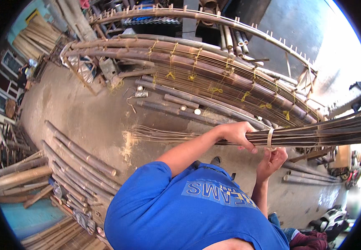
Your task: The person gathers a bundle of thin bamboo strips, unties them, and lays them on the floor. They then separate and align the strips into two parallel rows, adjusting them by hand.
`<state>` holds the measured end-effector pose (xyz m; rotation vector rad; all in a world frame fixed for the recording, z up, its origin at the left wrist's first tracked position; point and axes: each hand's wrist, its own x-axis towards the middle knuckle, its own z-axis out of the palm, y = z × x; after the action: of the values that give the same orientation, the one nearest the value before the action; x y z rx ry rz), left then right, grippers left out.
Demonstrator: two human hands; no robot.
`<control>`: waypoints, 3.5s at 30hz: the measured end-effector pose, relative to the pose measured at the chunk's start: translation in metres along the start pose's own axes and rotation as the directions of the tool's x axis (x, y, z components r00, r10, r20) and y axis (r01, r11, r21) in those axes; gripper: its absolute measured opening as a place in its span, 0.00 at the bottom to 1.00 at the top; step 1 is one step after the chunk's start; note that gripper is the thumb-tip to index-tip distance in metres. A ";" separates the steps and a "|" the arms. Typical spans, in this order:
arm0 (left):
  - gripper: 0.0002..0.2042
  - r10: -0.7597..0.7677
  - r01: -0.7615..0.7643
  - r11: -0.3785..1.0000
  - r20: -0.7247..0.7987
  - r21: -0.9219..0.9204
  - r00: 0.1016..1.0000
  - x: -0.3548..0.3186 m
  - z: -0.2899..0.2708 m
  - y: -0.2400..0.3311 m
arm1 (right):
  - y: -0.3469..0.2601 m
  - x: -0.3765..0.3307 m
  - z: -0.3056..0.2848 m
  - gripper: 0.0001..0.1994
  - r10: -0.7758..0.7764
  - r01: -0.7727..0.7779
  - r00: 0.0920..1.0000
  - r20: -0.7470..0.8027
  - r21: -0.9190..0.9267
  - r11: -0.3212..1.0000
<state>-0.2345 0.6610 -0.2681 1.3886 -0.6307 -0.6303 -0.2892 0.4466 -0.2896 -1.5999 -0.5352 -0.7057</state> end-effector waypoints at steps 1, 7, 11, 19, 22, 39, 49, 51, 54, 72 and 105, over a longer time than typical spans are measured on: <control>0.14 0.023 -0.023 1.000 -0.008 -0.012 1.000 -0.006 0.000 0.001 | -0.005 0.004 0.006 0.15 -0.007 0.007 1.000 0.000 -0.011 1.000; 0.13 0.062 -0.062 0.998 -0.023 0.001 0.998 -0.042 0.000 0.030 | -0.021 0.013 0.009 0.19 -0.068 0.074 0.993 0.102 -0.057 0.996; 0.13 0.045 -0.044 0.999 -0.020 0.027 0.999 -0.069 0.002 0.045 | -0.040 0.020 0.017 0.22 -0.076 0.082 0.987 0.142 -0.034 0.996; 0.14 0.119 -0.120 0.993 0.048 0.014 0.992 -0.107 -0.015 0.076 | -0.072 0.077 0.045 0.23 -0.419 0.502 0.804 0.421 -0.106 0.858; 0.13 0.099 -0.099 0.995 -0.005 0.001 0.995 -0.115 -0.026 0.082 | -0.088 0.097 0.068 0.19 -0.440 0.569 0.760 0.479 -0.162 0.806; 0.14 0.097 -0.095 0.995 -0.102 0.029 0.990 -0.105 -0.076 0.079 | -0.119 0.189 0.027 0.21 -0.587 0.714 0.656 0.474 -0.138 0.686; 0.12 0.093 -0.085 0.995 -0.244 0.044 0.965 -0.079 -0.085 0.086 | -0.146 0.156 0.060 0.22 -0.191 0.305 0.894 0.405 -0.238 0.922; 0.11 0.067 -0.050 0.996 -0.238 0.078 0.969 -0.065 -0.076 0.081 | -0.124 0.154 0.073 0.23 -0.234 0.324 0.923 0.305 -0.290 0.901; 0.10 0.082 -0.062 0.995 -0.269 0.080 0.960 -0.061 -0.072 0.077 | -0.101 0.146 0.086 0.23 -0.262 0.308 0.942 0.212 -0.229 0.923; 0.14 0.173 -0.140 0.982 -0.312 0.125 0.934 -0.035 -0.078 0.058 | -0.053 0.068 0.102 0.10 0.089 -0.112 0.989 0.121 0.198 0.974; 0.10 0.079 0.013 0.966 -0.345 0.258 0.935 -0.022 -0.045 0.052 | -0.076 0.131 -0.009 0.14 0.299 -0.284 0.904 0.307 -0.093 0.954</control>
<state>-0.2153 0.7113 -0.2210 1.6804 -0.4545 -0.2629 -0.2512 0.4424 -0.1430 -1.8030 -0.4977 -0.2347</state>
